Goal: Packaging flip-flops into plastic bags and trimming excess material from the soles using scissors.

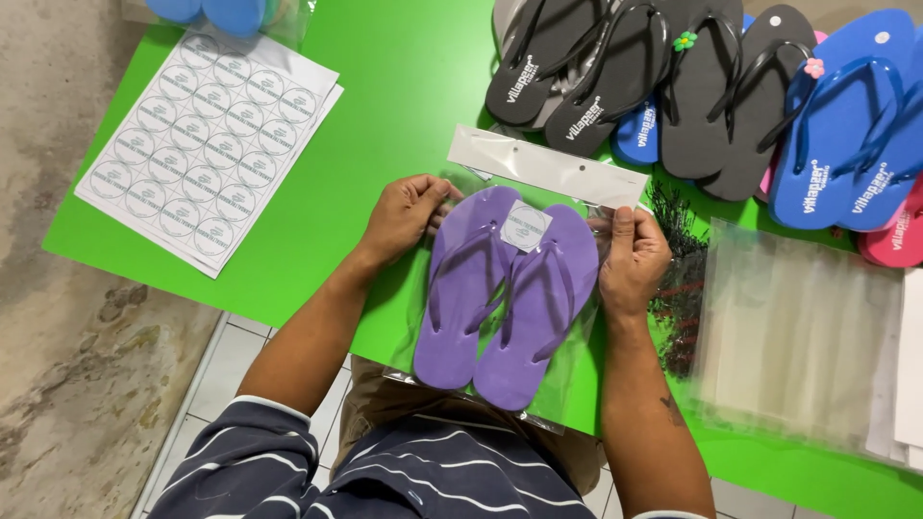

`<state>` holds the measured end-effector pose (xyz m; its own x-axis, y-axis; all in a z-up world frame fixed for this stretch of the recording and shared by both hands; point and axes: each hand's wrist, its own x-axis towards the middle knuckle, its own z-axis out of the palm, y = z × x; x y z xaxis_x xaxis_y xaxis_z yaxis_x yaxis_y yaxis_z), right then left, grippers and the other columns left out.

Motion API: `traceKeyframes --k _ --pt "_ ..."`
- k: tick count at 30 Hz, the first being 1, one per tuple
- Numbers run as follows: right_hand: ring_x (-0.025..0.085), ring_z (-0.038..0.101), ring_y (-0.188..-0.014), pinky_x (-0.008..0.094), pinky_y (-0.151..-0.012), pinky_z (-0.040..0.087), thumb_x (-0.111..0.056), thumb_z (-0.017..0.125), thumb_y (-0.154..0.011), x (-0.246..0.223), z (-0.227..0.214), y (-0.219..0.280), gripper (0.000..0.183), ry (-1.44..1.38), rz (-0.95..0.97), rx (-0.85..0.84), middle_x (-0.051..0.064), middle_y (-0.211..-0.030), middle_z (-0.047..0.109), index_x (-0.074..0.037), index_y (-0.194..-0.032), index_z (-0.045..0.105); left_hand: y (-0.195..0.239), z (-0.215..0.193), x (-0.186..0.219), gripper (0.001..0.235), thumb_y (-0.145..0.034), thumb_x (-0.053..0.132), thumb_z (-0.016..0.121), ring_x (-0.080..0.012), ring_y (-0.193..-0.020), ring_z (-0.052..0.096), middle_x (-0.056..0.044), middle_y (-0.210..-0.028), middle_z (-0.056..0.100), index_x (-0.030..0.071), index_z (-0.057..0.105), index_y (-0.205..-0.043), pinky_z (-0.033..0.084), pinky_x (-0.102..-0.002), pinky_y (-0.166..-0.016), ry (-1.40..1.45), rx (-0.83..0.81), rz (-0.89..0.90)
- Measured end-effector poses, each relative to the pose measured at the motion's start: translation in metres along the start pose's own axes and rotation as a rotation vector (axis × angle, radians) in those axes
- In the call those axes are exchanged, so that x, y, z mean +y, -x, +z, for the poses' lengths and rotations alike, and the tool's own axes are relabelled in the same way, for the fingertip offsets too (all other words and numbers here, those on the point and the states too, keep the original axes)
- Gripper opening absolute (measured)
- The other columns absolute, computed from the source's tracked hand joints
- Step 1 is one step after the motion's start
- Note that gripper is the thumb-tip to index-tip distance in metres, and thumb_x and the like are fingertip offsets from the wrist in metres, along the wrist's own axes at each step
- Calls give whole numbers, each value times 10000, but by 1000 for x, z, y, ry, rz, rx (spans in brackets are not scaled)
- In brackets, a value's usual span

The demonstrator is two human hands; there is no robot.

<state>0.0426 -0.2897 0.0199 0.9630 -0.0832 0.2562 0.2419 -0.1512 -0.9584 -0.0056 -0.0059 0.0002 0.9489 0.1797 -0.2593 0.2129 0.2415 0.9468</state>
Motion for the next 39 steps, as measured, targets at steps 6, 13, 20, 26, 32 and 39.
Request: traceKeyframes --k 6,13,20,26,32,39 --pt "79 540 -617 239 -550 475 -232 618 -1095 -16 3 1 262 -26 -41 -44 86 -682 661 -62 -917 708 -9 -3 12 272 -1033 284 739 -250 -876 663 -71 -1076 700 103 666 -1223 566 -336 -680 -686 411 757" --pt "168 714 -824 282 -684 597 -349 590 -1059 -3 -4 5 312 -108 -21 -209 82 -911 742 -54 -1011 680 -26 93 79 491 -1022 439 657 -309 -1180 574 -170 -1276 619 65 571 -1328 460 -445 -1027 -1051 -63 944" --pt "129 620 -717 235 -581 501 -402 517 -1054 -13 -8 8 380 -114 124 -259 75 -870 701 -43 -1079 638 -73 126 44 430 -1000 538 588 -217 -610 604 -64 -776 680 120 629 -909 453 -337 -499 -1093 -451 626" --pt "156 666 -537 225 -441 557 -482 480 -1010 -23 -17 11 543 -135 359 -499 127 -739 715 26 -1097 651 -89 78 47 478 -1035 550 581 -174 -465 502 -7 -593 570 140 593 -791 389 -322 -414 -1071 -121 701" --pt "78 539 -437 243 -403 427 -358 572 -1055 -22 -8 21 414 208 31 -608 -34 -535 559 -148 -699 579 -96 49 47 527 -1032 602 575 -217 -487 554 -20 -575 591 168 585 -734 399 -382 -413 -1132 85 701" --pt "86 438 -488 271 -402 344 -395 495 -1087 4 -7 22 439 303 -103 -593 -43 -578 472 -168 -711 487 -109 37 38 544 -1001 658 597 -144 -488 537 40 -593 591 199 594 -708 397 -317 -411 -1130 90 648"
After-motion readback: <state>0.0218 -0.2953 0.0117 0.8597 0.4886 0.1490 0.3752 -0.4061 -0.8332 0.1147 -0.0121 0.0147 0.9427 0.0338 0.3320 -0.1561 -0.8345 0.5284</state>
